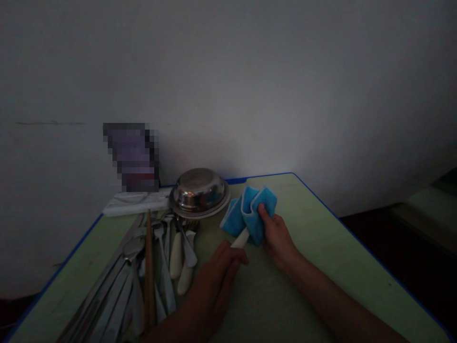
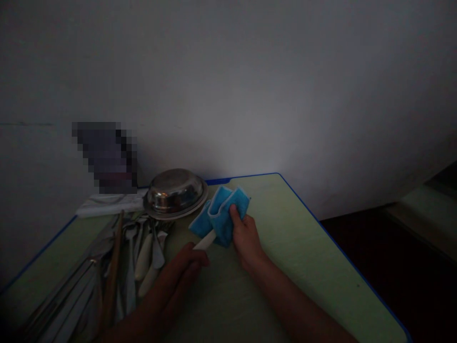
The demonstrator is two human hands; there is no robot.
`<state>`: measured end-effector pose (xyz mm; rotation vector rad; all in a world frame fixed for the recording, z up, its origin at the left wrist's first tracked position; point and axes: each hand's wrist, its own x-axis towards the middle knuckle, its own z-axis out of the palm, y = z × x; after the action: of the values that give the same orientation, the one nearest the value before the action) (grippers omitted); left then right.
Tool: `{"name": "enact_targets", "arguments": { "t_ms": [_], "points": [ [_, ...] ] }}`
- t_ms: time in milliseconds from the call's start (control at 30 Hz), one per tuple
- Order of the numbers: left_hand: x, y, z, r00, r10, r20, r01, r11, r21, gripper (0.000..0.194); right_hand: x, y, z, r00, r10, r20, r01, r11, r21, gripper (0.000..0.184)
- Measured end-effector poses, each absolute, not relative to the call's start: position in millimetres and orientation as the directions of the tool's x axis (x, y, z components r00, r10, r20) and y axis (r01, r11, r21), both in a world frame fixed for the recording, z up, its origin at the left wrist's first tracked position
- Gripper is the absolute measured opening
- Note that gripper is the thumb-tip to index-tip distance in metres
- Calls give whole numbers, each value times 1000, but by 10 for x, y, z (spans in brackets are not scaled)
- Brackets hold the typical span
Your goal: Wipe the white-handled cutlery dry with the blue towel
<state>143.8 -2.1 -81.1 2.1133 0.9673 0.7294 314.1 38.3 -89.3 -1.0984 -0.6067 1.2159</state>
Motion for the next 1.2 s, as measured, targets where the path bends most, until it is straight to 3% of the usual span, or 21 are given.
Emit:
{"name": "enact_targets", "arguments": {
  "t_ms": [300, 567, 700, 867, 1200],
  "points": [
    [1428, -8, -807, 543, 824, 159, 442, -443, 780, 21, 3094, 353, -849, 197, 978, -73, -338, -2, -941, 26],
    [1464, -24, -798, 551, 816, 175, 385, -434, 815, 21, 3257, 370, -756, 379, 926, -2, -44, 16, -999, 42],
    [1456, -22, -769, 541, 828, 151, 375, -398, 838, 21, 3291, 376, -736, 383, 923, 36, 49, 19, -999, 43],
    [1448, -10, -774, 516, 843, 155, 398, -396, 828, 21, 3252, 402, -798, 321, 944, 72, 41, 63, -997, 26],
    [1461, -8, -773, 572, 797, 196, 375, -467, 801, 20, 3316, 421, -842, 372, 927, -49, -85, -18, -996, 37]
  ]
}}
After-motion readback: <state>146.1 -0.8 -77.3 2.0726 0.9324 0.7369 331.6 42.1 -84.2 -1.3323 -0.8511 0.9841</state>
